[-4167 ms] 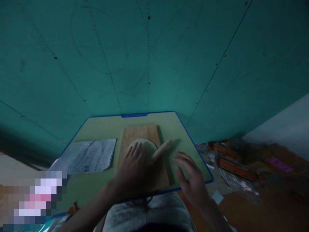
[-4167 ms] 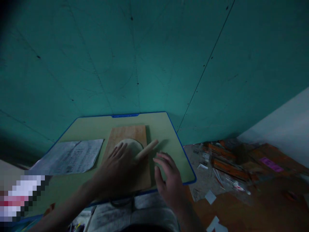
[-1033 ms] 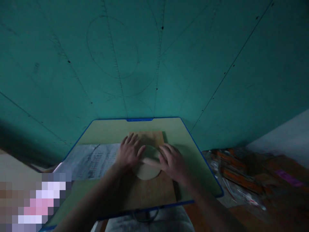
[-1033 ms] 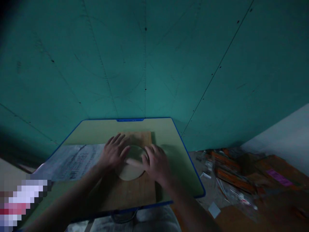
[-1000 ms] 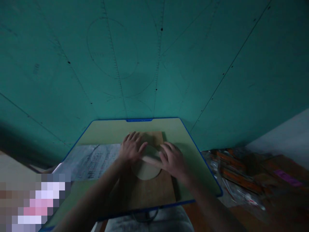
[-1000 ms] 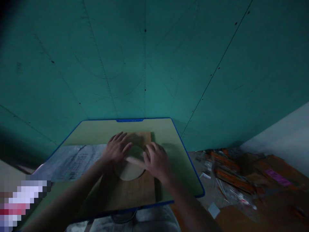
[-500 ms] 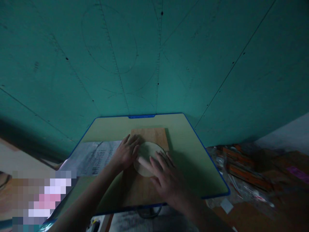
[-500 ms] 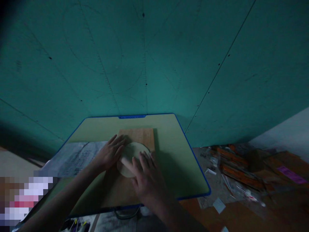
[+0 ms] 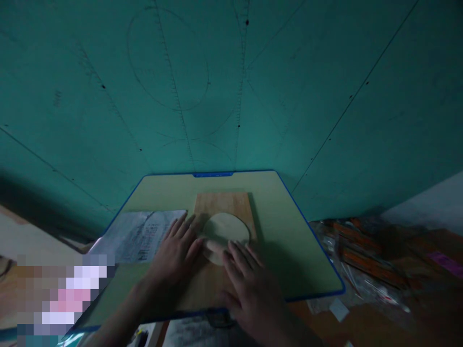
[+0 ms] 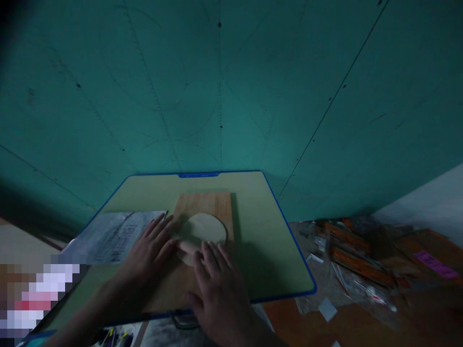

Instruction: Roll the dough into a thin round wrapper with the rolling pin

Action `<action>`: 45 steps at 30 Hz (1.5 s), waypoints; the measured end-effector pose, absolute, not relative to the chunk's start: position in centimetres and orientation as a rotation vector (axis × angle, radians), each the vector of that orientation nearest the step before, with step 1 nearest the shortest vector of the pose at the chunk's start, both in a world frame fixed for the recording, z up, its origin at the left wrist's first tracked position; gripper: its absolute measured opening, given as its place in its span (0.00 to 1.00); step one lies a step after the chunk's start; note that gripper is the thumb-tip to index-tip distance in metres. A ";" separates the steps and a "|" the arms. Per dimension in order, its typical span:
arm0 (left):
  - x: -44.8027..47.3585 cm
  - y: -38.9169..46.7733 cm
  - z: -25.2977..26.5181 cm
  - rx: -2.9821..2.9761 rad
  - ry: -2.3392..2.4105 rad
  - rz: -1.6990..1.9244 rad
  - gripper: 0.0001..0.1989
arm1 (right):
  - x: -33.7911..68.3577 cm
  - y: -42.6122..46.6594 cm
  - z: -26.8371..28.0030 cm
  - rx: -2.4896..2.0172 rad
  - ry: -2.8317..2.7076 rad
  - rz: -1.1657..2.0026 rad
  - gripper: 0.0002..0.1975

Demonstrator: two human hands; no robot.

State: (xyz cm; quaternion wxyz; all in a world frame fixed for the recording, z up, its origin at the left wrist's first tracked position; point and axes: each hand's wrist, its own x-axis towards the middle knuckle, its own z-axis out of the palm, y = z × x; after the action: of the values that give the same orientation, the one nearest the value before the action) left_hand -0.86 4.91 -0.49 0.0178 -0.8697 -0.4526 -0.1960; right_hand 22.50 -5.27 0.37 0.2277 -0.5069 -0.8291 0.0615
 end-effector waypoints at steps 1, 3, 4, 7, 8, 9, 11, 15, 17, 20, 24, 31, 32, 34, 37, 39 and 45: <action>-1.6 4.1 -0.7 -2.678 -1.419 -0.608 0.27 | 22.6 -4.9 0.5 -1.394 -2.302 0.154 0.33; -1.9 3.5 -1.0 -2.644 -1.450 -0.593 0.28 | 23.2 -3.2 0.6 -1.426 -2.335 0.100 0.30; -1.6 3.9 -0.9 -2.639 -1.462 -0.586 0.27 | 23.6 -1.8 0.7 -1.460 -2.340 0.059 0.30; 0.3 6.5 -0.3 -2.596 -1.533 -0.579 0.24 | 24.5 3.3 1.3 -1.594 -2.300 -0.061 0.27; 1.0 7.6 0.1 -2.564 -1.573 -0.571 0.23 | 24.6 5.1 1.6 -1.639 -2.275 -0.088 0.25; 1.6 8.8 0.5 -2.527 -1.625 -0.553 0.22 | 24.7 6.9 2.1 -1.674 -2.261 -0.098 0.23; 2.6 11.0 1.5 -2.454 -1.746 -0.481 0.22 | 24.7 10.3 3.0 -1.761 -2.228 -0.117 0.21; 3.4 14.7 3.1 -2.349 -1.923 -0.377 0.21 | 24.0 15.5 4.6 -1.898 -2.172 -0.123 0.21; 3.4 16.2 3.5 -2.311 -1.966 -0.374 0.22 | 23.6 17.0 4.8 -1.929 -2.151 -0.106 0.22; 3.3 17.0 3.6 -2.344 -1.974 -0.347 0.21 | 23.5 17.4 4.4 -1.952 -2.154 -0.056 0.22; 2.8 13.4 2.4 -2.518 -1.825 -0.330 0.18 | 24.3 13.8 2.9 -1.861 -2.275 0.060 0.19; 0.6 4.0 -1.2 -2.549 -1.439 -0.487 0.29 | 26.4 3.6 0.5 -1.468 -2.419 -0.071 0.27; 0.6 4.0 -1.3 -2.560 -1.417 -0.492 0.29 | 26.5 3.3 0.4 -1.445 -2.422 -0.080 0.27; 0.8 5.0 -0.9 -2.555 -1.428 -0.472 0.28 | 26.5 4.3 0.4 -1.448 -2.402 -0.087 0.26; 1.6 8.4 0.6 -2.528 -1.511 -0.443 0.25 | 26.1 8.2 0.9 -1.557 -2.311 -0.083 0.23; 2.2 11.0 1.7 -2.508 -1.579 -0.456 0.22 | 25.7 11.3 1.6 -1.626 -2.258 -0.085 0.19; 3.2 16.5 2.7 -2.411 -1.872 -0.405 0.20 | 25.0 17.2 3.0 -1.799 -2.218 -0.096 0.16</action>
State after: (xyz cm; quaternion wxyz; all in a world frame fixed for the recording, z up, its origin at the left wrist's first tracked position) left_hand 3.18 16.50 2.65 0.0311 -0.7827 -0.6076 -0.1315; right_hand 25.01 17.20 2.99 0.1416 -0.6233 -0.7683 -0.0334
